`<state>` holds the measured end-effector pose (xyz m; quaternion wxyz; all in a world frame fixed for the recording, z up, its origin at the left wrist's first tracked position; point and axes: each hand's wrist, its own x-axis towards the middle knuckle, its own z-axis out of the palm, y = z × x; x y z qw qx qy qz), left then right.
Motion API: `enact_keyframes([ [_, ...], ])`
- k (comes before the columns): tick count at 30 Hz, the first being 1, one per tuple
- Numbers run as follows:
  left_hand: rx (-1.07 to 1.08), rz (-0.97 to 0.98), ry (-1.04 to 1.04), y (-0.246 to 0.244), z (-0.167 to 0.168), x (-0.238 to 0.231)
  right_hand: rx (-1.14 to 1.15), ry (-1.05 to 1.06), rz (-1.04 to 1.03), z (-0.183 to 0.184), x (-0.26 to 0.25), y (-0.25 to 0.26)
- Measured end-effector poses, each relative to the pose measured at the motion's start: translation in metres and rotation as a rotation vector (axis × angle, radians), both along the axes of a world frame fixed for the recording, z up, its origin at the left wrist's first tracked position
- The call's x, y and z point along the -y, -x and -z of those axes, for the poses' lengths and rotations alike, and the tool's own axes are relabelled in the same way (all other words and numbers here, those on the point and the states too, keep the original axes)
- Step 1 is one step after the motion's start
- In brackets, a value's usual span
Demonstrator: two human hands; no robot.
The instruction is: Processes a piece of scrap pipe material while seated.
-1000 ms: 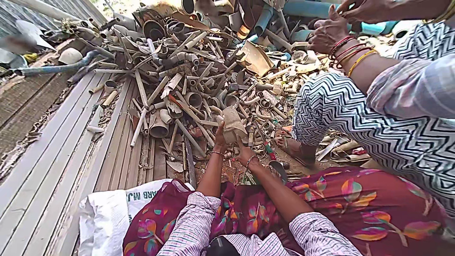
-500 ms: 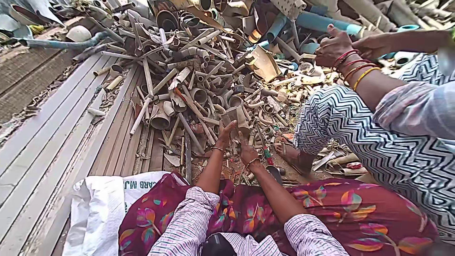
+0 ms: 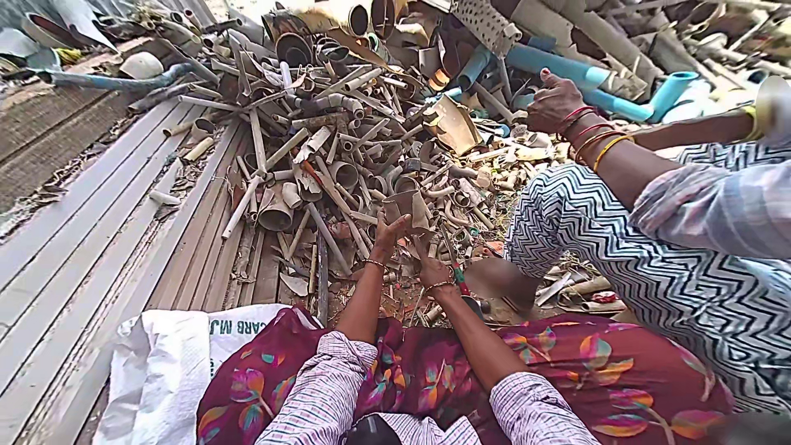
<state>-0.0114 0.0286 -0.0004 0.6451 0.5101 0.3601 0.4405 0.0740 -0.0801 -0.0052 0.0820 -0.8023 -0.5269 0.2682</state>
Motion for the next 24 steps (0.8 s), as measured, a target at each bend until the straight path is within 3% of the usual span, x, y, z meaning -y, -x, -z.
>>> enact_keyframes([
  [2, -0.025, 0.007, 0.015, 0.002, -0.002, -0.001, 0.013, -0.106, 0.024, 0.005, 0.000, 0.000],
  [5, -0.032, 0.024, 0.009, 0.001, 0.000, 0.003, -0.010, 0.068, -0.009, 0.004, 0.000, -0.003],
  [8, -0.056, 0.033, 0.004, 0.003, -0.006, 0.001, 0.001, -0.100, 0.004, -0.001, 0.000, 0.001],
  [10, 0.025, 0.019, 0.035, 0.000, 0.000, 0.004, -0.029, 0.027, -0.016, 0.001, 0.000, 0.000],
  [12, 0.051, 0.014, 0.025, -0.004, 0.001, -0.003, -0.023, 0.021, -0.010, 0.002, -0.001, -0.004],
  [16, 0.039, 0.001, 0.118, -0.002, 0.003, 0.004, -0.055, 0.069, 0.052, 0.006, -0.002, -0.007],
  [19, 0.059, 0.006, 0.213, -0.005, 0.004, 0.005, -0.089, -0.037, 0.107, 0.004, -0.004, -0.010],
  [24, 0.164, -0.008, 0.316, -0.012, 0.018, 0.009, -0.376, -0.019, 0.086, -0.010, -0.003, 0.004],
])
